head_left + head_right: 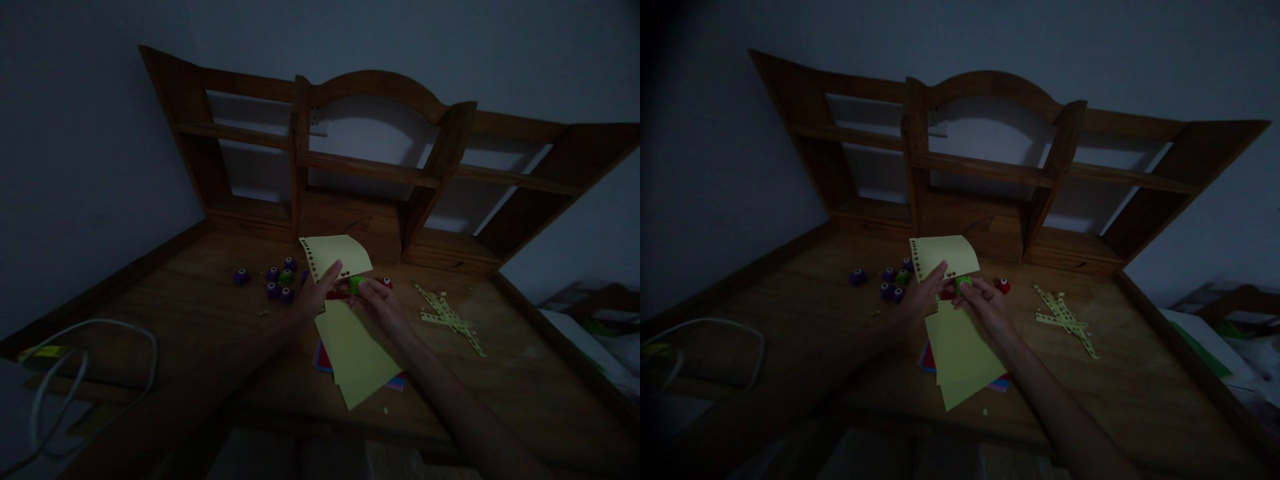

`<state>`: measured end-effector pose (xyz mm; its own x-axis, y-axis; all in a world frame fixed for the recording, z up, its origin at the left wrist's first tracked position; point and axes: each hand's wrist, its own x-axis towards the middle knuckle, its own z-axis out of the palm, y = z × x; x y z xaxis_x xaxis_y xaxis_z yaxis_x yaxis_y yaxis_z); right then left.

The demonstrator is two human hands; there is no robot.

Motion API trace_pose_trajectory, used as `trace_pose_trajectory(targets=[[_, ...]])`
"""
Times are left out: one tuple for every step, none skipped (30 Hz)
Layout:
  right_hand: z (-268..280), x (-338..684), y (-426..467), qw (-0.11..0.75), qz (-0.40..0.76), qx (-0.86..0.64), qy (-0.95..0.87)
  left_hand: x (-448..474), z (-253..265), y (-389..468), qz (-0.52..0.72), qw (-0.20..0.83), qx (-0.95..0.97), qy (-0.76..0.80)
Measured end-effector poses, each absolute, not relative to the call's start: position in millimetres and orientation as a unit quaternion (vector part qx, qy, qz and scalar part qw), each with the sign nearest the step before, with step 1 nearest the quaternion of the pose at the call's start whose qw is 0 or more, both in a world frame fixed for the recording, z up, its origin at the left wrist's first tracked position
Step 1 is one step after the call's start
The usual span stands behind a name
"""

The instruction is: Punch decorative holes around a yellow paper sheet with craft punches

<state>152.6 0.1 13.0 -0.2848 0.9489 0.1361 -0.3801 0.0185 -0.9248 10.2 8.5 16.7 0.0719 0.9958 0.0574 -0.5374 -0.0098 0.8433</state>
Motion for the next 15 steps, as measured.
trace_pose_trajectory(targets=[[13.0,152.5,0.2,0.522,0.636,-0.292,-0.488,9.9,15.8,8.6,0.608,0.621,0.384,0.311],[12.9,152.4,0.3,0.523,0.634,-0.291,-0.490,9.6,15.1,8.7,0.610,0.610,0.397,0.313],[12.8,152.3,0.4,0.524,0.632,-0.291,-0.491,9.3,14.6,8.7,0.611,0.601,0.408,0.315],[12.5,152.4,0.6,0.525,0.631,-0.290,-0.492,9.1,14.4,8.6,0.611,0.596,0.413,0.317],[12.3,152.5,0.7,0.526,0.630,-0.291,-0.493,8.9,14.4,8.4,0.609,0.595,0.416,0.319],[12.0,152.8,0.9,0.526,0.629,-0.291,-0.494,8.8,14.5,8.2,0.608,0.594,0.418,0.320],[11.8,153.0,1.2,0.524,0.629,-0.292,-0.495,8.8,14.5,8.2,0.610,0.592,0.418,0.320],[11.6,153.3,1.5,0.522,0.629,-0.291,-0.497,8.9,14.3,8.2,0.612,0.591,0.417,0.320],[11.3,153.6,1.9,0.520,0.630,-0.290,-0.498,9.0,13.9,8.5,0.614,0.591,0.414,0.319],[11.1,153.9,2.3,0.520,0.630,-0.289,-0.499,9.2,13.3,8.9,0.617,0.593,0.409,0.318],[10.8,154.1,2.7,0.520,0.630,-0.289,-0.499,9.4,12.5,9.4,0.616,0.597,0.406,0.315],[10.4,154.2,3.0,0.519,0.631,-0.290,-0.498,9.6,11.7,10.0,0.613,0.603,0.403,0.312],[10.0,154.3,3.3,0.519,0.631,-0.290,-0.498,9.7,10.9,10.6,0.610,0.609,0.403,0.309],[9.5,154.3,3.6,0.520,0.631,-0.291,-0.498,9.8,10.3,11.2,0.608,0.611,0.404,0.306],[8.9,154.3,3.8,0.520,0.630,-0.291,-0.498,9.7,9.9,11.6,0.606,0.613,0.405,0.305]])
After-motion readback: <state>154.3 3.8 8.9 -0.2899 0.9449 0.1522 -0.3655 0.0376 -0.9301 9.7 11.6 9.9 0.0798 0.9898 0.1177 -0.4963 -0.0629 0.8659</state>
